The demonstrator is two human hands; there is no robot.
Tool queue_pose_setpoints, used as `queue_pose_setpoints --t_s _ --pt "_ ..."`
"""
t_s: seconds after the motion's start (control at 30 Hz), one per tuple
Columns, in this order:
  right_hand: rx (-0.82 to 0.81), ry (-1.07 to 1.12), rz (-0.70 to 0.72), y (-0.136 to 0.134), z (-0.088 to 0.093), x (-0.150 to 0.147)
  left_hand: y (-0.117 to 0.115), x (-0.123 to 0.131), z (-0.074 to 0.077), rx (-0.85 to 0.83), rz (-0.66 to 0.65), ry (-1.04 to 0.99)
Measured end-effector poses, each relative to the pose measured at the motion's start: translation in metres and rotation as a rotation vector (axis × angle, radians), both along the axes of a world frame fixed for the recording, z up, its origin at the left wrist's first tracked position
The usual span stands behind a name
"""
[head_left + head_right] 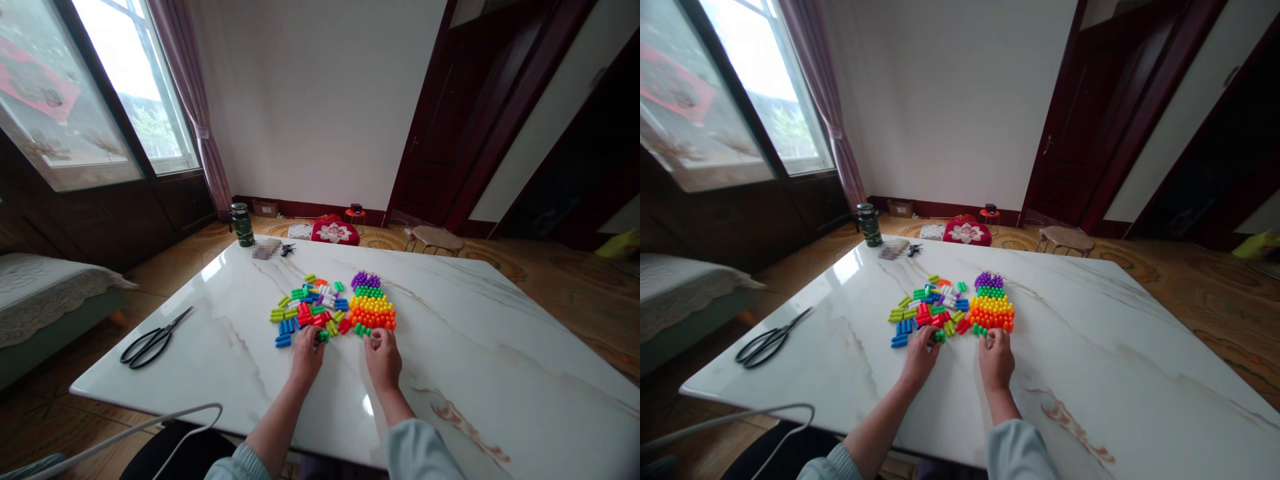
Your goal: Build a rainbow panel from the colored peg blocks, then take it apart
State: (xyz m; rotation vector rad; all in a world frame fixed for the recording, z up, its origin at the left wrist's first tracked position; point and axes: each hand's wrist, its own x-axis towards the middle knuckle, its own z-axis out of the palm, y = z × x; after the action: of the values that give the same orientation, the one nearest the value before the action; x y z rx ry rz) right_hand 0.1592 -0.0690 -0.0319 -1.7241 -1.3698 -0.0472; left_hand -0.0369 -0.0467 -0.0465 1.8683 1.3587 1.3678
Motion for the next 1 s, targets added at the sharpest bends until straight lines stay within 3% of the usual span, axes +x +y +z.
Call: queue_pose_setpoints --t_s 0.27,0.47,0.53,0.67,0.73,0.87,1.0 --pt "-0.176 0.014 0.003 0.007 -0.007 0.002 -0.001 0.000 0.005 -0.010 0.003 -0.003" --pt "-0.119 0.106 -0.031 0.005 -0.001 0.003 -0.002 0.000 0.007 0.001 -0.010 -0.012" --pt "-0.098 0.082 0.044 0.001 0.003 0.000 -0.002 0.000 0.007 0.000 -0.025 -0.021" --pt "-0.122 0.068 0.444 -0.004 0.010 -0.020 -0.002 -0.001 0.009 -0.026 -0.096 -0.045" --pt "-0.129 0.119 0.578 -0.005 0.010 -0.035 -0.002 -0.002 0.010 -0.038 -0.135 -0.046" --pt "-0.082 0.244 0.533 -0.001 0.004 -0.061 -0.003 -0.002 0.011 -0.037 -0.128 -0.032" --pt "-0.063 0.239 0.509 -0.002 -0.001 -0.063 -0.003 -0.002 0.009 -0.044 -0.132 -0.011"
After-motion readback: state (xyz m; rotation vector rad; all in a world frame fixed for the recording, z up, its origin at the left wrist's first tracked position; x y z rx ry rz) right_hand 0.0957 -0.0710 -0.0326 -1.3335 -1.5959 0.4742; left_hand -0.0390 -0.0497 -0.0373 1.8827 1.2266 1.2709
